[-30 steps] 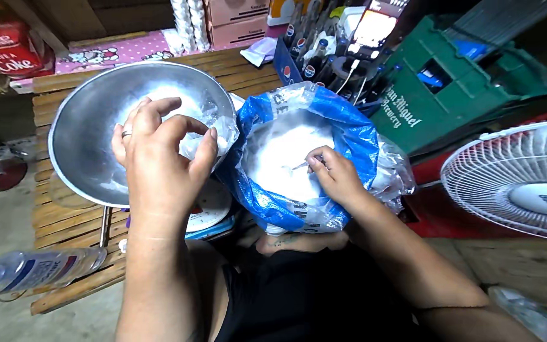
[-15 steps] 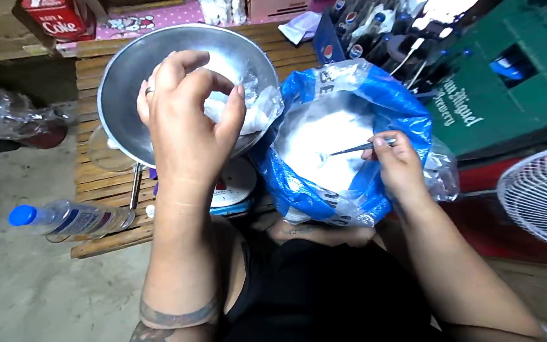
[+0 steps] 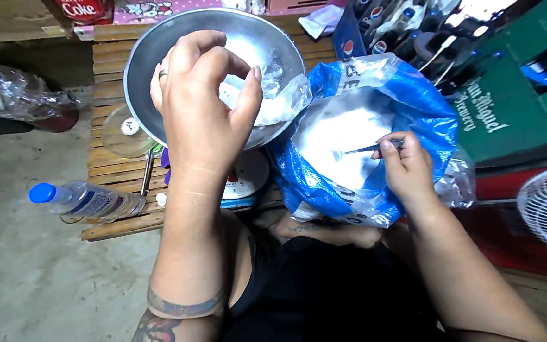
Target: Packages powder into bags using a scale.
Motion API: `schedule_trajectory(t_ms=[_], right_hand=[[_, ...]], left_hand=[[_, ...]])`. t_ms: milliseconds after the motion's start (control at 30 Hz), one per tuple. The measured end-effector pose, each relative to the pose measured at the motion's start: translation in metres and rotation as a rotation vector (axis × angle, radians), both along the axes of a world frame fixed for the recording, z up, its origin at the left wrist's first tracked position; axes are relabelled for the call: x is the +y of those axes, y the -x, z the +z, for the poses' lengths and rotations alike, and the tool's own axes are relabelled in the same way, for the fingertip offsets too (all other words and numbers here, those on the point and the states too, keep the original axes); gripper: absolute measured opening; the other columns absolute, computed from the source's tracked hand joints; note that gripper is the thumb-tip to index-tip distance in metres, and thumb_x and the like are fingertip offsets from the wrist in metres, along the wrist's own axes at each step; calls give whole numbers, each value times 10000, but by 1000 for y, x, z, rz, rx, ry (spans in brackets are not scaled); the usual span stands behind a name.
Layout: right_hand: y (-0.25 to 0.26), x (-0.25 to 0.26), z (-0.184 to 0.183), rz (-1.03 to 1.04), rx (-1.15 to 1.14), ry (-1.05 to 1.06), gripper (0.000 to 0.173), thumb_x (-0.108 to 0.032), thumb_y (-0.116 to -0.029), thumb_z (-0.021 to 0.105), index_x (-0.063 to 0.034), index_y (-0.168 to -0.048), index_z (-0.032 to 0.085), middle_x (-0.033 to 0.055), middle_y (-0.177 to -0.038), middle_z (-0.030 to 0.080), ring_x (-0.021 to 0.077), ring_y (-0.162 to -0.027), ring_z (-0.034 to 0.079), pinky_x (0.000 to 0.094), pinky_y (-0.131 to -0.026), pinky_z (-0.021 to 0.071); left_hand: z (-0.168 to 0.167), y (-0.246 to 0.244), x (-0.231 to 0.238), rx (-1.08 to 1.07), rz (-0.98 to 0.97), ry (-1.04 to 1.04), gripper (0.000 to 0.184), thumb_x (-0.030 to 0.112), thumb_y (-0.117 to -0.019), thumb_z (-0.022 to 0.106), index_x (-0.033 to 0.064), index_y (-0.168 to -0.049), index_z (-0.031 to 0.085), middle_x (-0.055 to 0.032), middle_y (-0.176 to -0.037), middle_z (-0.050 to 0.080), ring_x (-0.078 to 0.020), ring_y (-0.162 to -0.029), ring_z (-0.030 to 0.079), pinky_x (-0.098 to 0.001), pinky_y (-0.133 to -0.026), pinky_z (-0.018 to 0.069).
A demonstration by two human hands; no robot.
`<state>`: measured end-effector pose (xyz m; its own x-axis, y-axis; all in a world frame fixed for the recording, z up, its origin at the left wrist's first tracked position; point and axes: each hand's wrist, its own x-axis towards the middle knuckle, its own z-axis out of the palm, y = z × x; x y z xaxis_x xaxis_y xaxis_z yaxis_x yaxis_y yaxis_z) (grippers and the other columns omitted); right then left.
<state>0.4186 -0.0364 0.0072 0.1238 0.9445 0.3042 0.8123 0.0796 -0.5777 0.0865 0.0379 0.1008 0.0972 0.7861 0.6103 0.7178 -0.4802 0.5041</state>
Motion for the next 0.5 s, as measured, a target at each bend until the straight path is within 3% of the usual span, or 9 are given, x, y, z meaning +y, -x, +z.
schedule_trajectory(t_ms=[133, 267, 500], right_hand=[[-2, 2, 0, -4, -2, -33, 341, -253, -1108, 392, 20, -1176, 584, 77, -843, 651, 70, -731, 585, 274, -720, 497], [1, 2, -2, -1, -83, -54, 351, -228, -1108, 391, 56, -1176, 585, 184, -872, 668, 257, -762, 636, 443, -735, 523], [-3, -1, -10, 12, 123, 110, 326, -254, -1098, 424, 5, -1198, 596, 89, -927, 694, 103, -841, 661, 344, -837, 543]], left_hand=[[-1, 2, 0, -17, -9, -6, 257, 341, -996, 587, 141, -1003, 748, -111, -1331, 657, -243, -1310, 549, -551, -1077, 314], [-1, 3, -1, -28, -5, -9, 259, 348, -996, 586, 147, -1001, 749, -104, -1327, 659, -239, -1308, 551, -553, -1084, 310], [-2, 2, 1, -41, -9, -12, 253, 342, -991, 590, 149, -1001, 753, -105, -1315, 668, -241, -1304, 564, -577, -1092, 311]])
